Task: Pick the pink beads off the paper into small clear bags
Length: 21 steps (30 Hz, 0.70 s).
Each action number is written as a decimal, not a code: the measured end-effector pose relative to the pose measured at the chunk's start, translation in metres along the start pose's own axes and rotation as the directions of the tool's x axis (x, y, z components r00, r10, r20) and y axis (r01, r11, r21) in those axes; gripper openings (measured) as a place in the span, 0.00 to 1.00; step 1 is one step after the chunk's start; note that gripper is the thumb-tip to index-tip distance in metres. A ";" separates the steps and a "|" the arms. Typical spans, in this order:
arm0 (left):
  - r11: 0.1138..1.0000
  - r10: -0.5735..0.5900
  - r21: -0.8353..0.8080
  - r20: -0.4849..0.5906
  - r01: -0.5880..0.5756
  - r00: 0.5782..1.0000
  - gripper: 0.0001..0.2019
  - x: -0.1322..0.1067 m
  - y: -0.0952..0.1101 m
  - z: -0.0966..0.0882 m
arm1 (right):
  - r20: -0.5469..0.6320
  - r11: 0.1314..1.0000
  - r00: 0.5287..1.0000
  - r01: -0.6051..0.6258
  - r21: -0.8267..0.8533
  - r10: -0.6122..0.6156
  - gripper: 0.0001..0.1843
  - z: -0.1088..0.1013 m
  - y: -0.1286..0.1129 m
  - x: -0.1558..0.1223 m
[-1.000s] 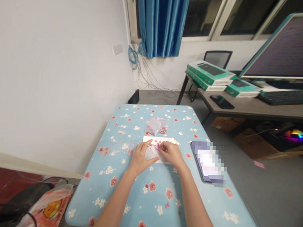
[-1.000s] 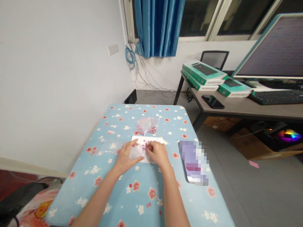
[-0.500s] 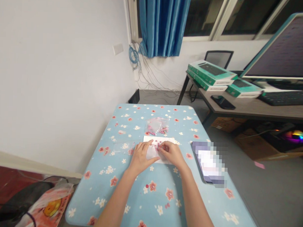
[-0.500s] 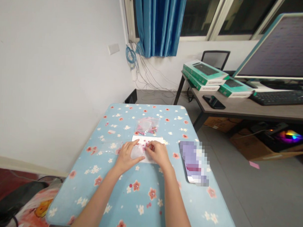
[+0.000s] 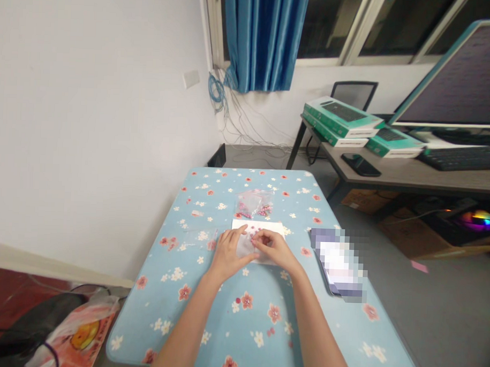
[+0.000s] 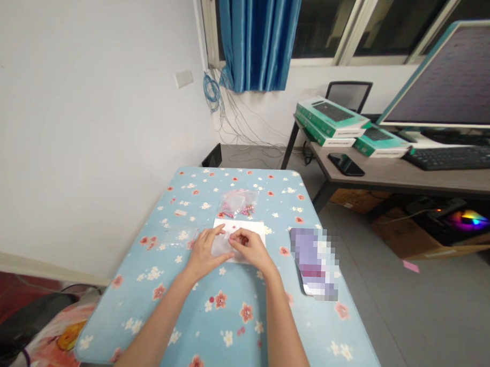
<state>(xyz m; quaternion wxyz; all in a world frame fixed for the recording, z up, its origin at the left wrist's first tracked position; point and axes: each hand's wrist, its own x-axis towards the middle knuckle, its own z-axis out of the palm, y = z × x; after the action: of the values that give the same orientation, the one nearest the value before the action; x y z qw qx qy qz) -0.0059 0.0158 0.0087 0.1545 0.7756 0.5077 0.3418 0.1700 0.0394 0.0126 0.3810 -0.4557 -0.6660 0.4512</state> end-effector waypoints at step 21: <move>1.000 -0.012 0.003 -0.035 0.012 0.999 0.37 0.001 -0.004 -0.003 | -0.051 0.840 0.998 -0.004 -0.542 -0.028 0.05 -0.005 0.002 -0.001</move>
<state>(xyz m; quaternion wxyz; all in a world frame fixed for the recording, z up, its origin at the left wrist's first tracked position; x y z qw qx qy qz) -0.0101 0.0179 0.0087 0.1467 0.7667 0.5155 0.3535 0.1752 0.0399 0.0121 0.2582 -0.5532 -0.7581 0.2293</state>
